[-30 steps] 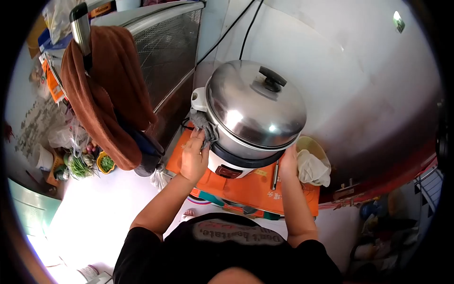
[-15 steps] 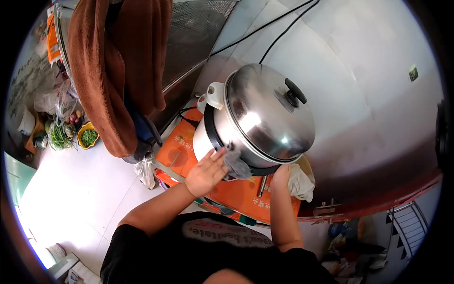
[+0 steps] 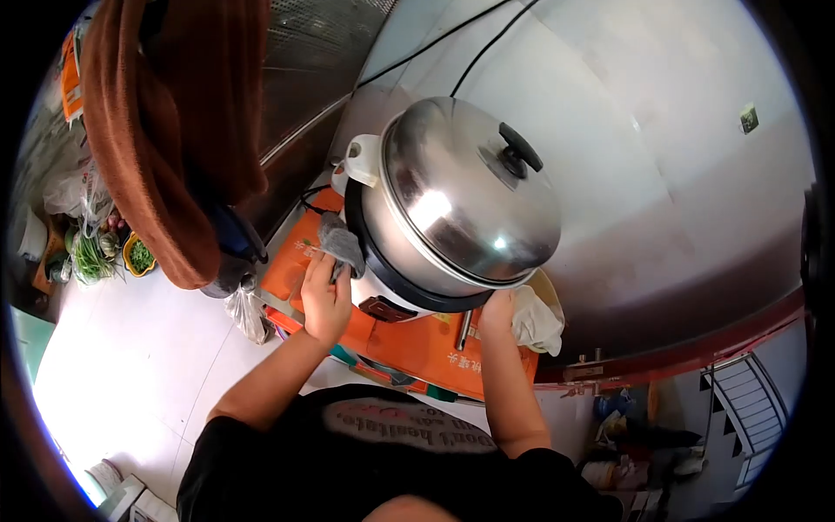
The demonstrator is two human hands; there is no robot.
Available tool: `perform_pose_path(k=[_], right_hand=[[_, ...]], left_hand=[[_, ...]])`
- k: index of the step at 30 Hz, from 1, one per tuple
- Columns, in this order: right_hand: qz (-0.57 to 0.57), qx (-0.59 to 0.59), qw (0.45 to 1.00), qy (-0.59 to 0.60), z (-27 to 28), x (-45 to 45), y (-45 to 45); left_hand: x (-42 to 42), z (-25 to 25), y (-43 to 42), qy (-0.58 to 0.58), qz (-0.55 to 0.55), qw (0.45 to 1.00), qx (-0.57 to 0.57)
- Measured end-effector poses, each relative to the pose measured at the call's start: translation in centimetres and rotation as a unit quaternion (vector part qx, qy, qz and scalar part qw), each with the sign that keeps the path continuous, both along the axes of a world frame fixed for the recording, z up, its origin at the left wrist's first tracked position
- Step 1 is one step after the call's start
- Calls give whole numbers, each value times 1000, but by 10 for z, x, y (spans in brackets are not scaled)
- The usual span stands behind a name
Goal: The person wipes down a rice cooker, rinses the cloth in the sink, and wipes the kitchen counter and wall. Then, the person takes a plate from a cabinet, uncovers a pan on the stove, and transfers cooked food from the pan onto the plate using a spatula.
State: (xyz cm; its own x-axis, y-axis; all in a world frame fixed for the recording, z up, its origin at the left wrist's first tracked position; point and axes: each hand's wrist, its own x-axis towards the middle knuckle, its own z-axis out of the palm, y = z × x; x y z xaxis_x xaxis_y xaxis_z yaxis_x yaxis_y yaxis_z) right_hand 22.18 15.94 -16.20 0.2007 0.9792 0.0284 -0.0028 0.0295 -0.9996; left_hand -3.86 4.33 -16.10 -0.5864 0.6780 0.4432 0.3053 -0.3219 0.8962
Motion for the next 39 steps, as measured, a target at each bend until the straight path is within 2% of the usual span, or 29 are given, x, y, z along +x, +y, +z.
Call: perform_pose_path(k=[2, 4, 6, 7, 8, 10, 12, 14, 16, 17, 19, 22, 26, 28, 30, 31, 32, 36, 39], right_hand=[[16, 15, 1000, -19, 6, -8, -9], [-1, 13, 999, -31, 5, -6, -3], [11, 18, 999, 24, 6, -9, -5], [-9, 68, 995, -79, -2, -7, 2], [-8, 68, 995, -78, -3, -4, 2], [70, 26, 997, -22, 15, -11, -8], [72, 61, 995, -44, 1, -5, 2], [73, 98, 990, -63, -7, 0, 6], [71, 59, 995, 21, 19, -19, -11], [72, 61, 995, 21, 10, -13, -5], [79, 116, 987, -73, -11, 2, 11], [68, 111, 986, -108, -14, 5, 11], [54, 101, 987, -115, -6, 2, 5], [45, 97, 987, -116, -7, 2, 4], [40, 93, 989, -112, -7, 1, 4], [38, 88, 989, -111, -7, 1, 4], [37, 85, 990, -110, -6, 0, 4], [40, 72, 991, -102, -6, -2, 3], [65, 70, 993, -63, 7, -9, -2]], left_hand=[[14, 24, -12, 146, 64, 979, 130], [22, 23, -3, 269, 9, 947, 173], [33, 23, 8, 347, -41, 912, 215], [38, 22, 9, 348, -41, 912, 215], [43, 20, 9, 386, -41, 900, 199], [48, 20, 5, 425, -40, 886, 182], [49, 27, -3, 488, -73, 852, 175], [48, 39, -7, 494, -70, 853, 157], [46, 47, -4, 482, -59, 855, 181], [44, 48, -1, 483, -58, 854, 182], [42, 45, 4, 504, -72, 835, 210], [42, 41, -1, 554, -121, 806, 167], [25, 44, -14, 525, -129, 835, 103], [7, 39, -18, 371, -81, 925, 6], [-7, 47, -13, 203, 49, 977, 39], [-10, 62, -13, 119, 88, 985, 93], [-12, 70, -10, 123, 113, 977, 131], [4, 105, 1, 311, -8, 931, 189], [19, 90, 4, 345, -100, 904, 232]])
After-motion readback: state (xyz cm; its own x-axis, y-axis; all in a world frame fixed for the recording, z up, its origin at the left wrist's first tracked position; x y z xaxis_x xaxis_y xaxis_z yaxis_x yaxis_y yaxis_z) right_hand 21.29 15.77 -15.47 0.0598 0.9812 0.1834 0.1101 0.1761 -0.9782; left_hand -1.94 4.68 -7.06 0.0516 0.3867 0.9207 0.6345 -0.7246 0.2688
